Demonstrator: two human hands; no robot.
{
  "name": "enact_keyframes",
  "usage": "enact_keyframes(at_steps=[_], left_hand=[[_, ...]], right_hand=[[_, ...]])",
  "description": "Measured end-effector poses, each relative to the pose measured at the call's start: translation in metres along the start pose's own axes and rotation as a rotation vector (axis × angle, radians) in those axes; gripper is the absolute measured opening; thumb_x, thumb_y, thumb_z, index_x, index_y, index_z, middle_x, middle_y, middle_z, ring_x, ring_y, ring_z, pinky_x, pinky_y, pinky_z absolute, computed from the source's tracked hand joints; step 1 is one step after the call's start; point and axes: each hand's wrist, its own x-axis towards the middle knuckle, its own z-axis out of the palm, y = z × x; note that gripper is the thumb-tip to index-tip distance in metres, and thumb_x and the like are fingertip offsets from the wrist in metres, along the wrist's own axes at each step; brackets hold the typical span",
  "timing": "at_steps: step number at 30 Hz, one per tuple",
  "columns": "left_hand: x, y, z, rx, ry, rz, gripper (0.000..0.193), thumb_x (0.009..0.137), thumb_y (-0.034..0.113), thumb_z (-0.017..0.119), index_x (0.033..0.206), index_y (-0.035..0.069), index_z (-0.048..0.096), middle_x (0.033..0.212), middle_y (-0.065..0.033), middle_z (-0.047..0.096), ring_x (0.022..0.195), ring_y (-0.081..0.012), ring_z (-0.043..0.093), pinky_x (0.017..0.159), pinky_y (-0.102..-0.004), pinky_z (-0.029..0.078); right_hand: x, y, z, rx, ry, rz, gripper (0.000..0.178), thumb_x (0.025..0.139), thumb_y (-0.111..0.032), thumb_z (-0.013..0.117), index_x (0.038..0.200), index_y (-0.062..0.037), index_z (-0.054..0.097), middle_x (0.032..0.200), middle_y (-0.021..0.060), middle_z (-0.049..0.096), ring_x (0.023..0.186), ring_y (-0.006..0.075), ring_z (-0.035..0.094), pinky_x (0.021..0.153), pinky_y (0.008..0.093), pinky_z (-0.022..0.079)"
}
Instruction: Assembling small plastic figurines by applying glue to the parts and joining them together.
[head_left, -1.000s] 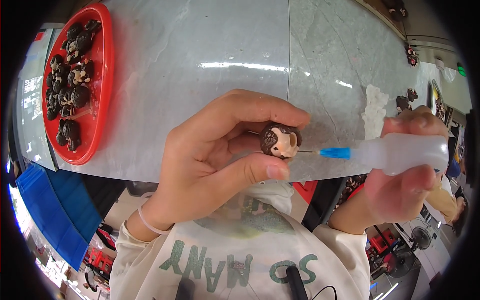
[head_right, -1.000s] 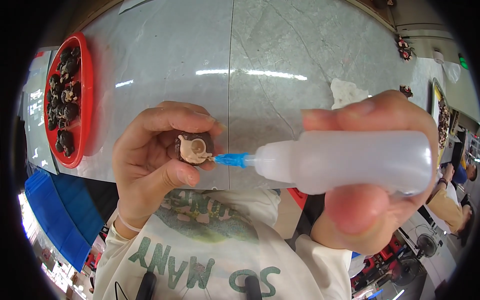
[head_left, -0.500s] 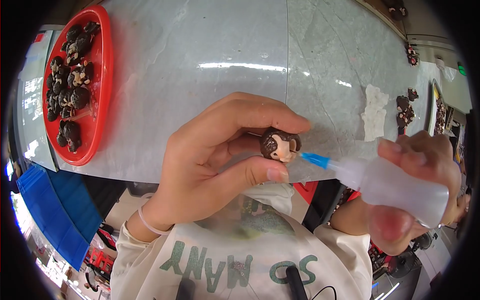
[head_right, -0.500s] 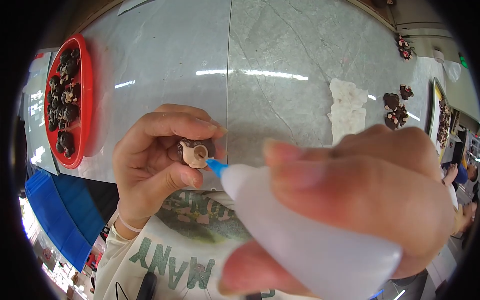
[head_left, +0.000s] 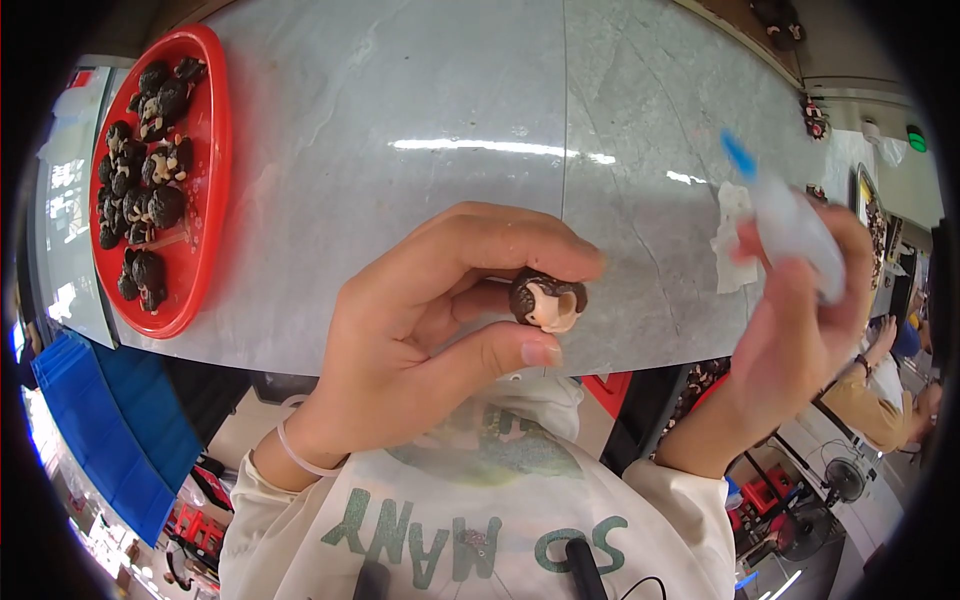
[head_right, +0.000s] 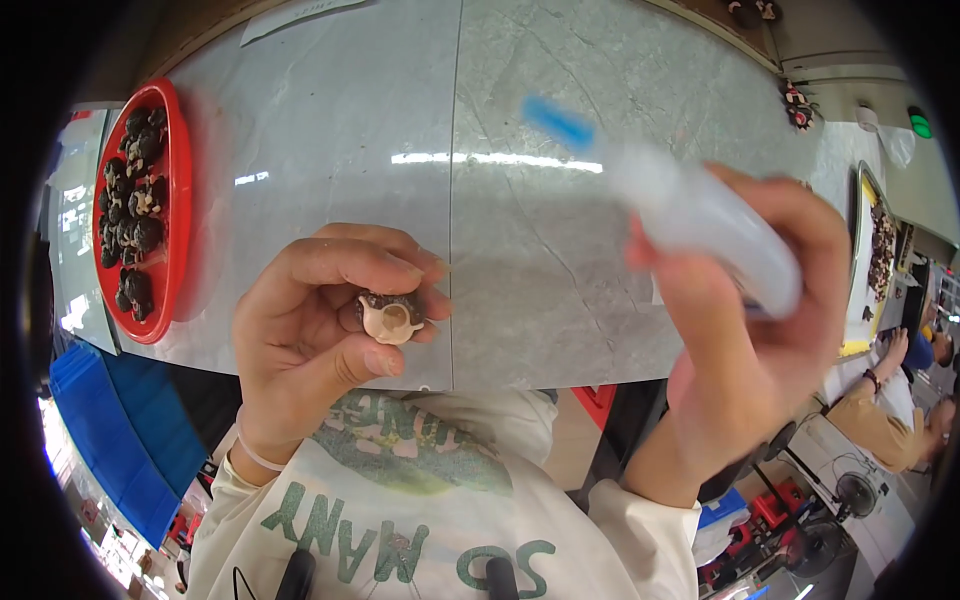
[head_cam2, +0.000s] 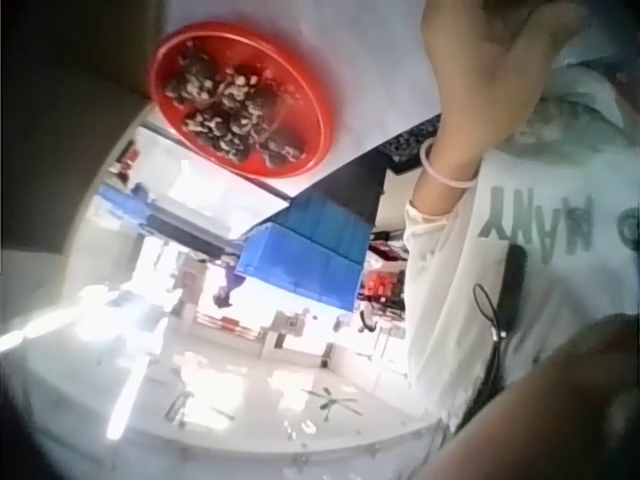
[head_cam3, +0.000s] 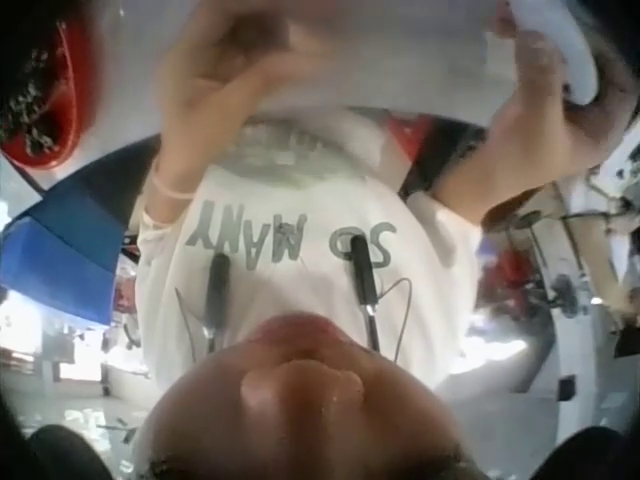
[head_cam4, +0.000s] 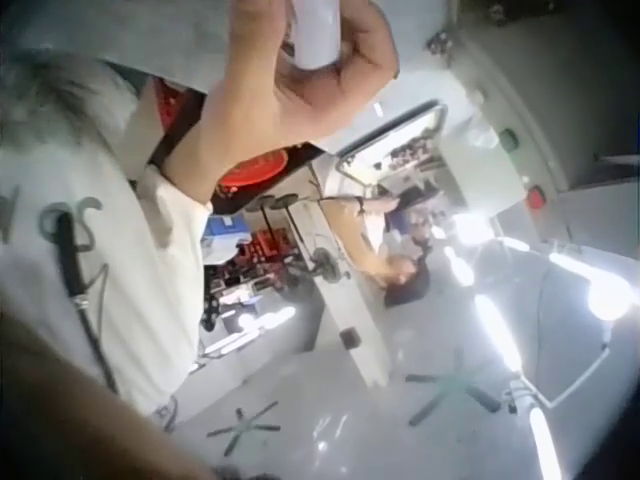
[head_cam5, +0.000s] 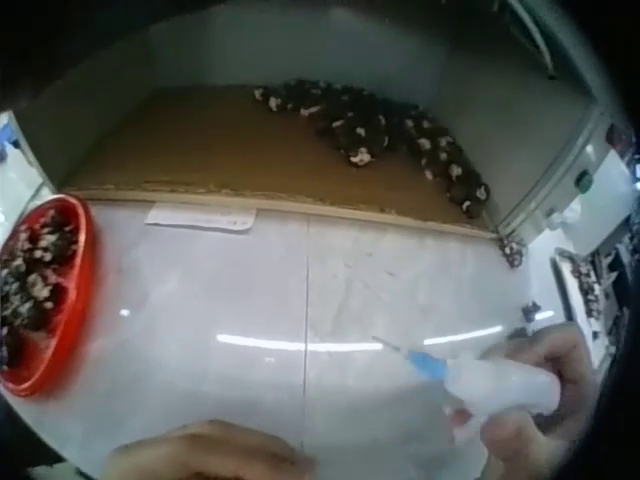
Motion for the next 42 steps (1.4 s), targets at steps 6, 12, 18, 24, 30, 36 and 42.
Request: enact_keyframes(at_steps=[6,12,18,24,30,36,42], left_hand=[[0.002,0.001,0.006,0.010,0.058,-0.049,0.037,0.070,0.013,0.071,0.097,-0.003,0.050,0.102,-0.0182,0.051,0.083,-0.0229,0.059,0.072,-0.0284,0.051],[-0.005,0.003,-0.005,0.010,-0.025,-0.026,0.031,0.074,-0.003,0.061,0.104,-0.006,0.050,0.108,-0.0186,0.048,0.093,-0.0240,0.056,0.083,-0.0320,0.048],[-0.003,0.004,0.000,0.019,-0.034,-0.030,0.031,0.075,-0.002,0.062,0.103,-0.005,0.050,0.106,-0.0175,0.049,0.092,-0.0233,0.057,0.080,-0.0303,0.049],[-0.002,0.004,0.002,0.034,-0.013,-0.048,0.030,0.075,-0.002,0.062,0.103,-0.005,0.050,0.105,-0.0169,0.049,0.091,-0.0227,0.057,0.079,-0.0297,0.049],[-0.002,0.003,0.002,0.033,-0.032,-0.055,0.031,0.075,-0.001,0.062,0.103,-0.005,0.050,0.105,-0.0167,0.049,0.091,-0.0227,0.057,0.080,-0.0297,0.049],[-0.001,0.002,0.002,0.019,-0.043,-0.039,0.031,0.075,-0.001,0.062,0.103,-0.006,0.050,0.105,-0.0166,0.050,0.091,-0.0226,0.057,0.079,-0.0293,0.049],[-0.003,0.001,0.001,0.002,-0.049,-0.031,0.031,0.075,-0.001,0.062,0.103,-0.006,0.050,0.104,-0.0165,0.050,0.090,-0.0222,0.057,0.079,-0.0292,0.049]], right_hand=[[0.017,0.020,0.020,-0.395,0.098,0.009,0.036,0.071,0.002,0.064,0.102,0.0022,0.047,0.097,0.0134,0.059,0.087,0.0195,0.057,0.081,0.0296,0.043],[0.022,0.026,0.015,-0.419,-0.025,0.069,0.037,0.066,0.005,0.062,0.102,-0.0004,0.053,0.096,0.0072,0.059,0.085,0.0159,0.057,0.078,0.0262,0.045],[0.060,0.032,-0.101,-0.939,0.294,0.079,0.028,0.079,-0.005,0.052,0.107,-0.0049,0.056,0.100,0.0085,0.059,0.087,0.0154,0.056,0.077,0.0265,0.043],[0.067,0.050,-0.106,-1.014,0.062,-0.014,0.025,0.076,-0.003,0.056,0.101,-0.0052,0.057,0.091,0.0116,0.057,0.080,0.0223,0.055,0.075,0.0291,0.044],[0.050,0.024,-0.089,-0.952,-0.045,0.238,0.022,0.071,0.000,0.060,0.093,-0.0021,0.056,0.087,0.0034,0.059,0.077,0.0127,0.054,0.073,0.0240,0.041],[0.035,0.012,-0.089,-0.866,0.002,0.019,0.018,0.071,0.004,0.057,0.089,0.0009,0.054,0.091,0.0050,0.057,0.079,0.0132,0.053,0.072,0.0239,0.042],[0.010,0.004,-0.072,-0.008,0.172,0.138,0.026,0.068,0.009,0.059,0.093,0.0020,0.052,0.103,0.0126,0.050,0.086,0.0191,0.055,0.075,0.0281,0.046]])
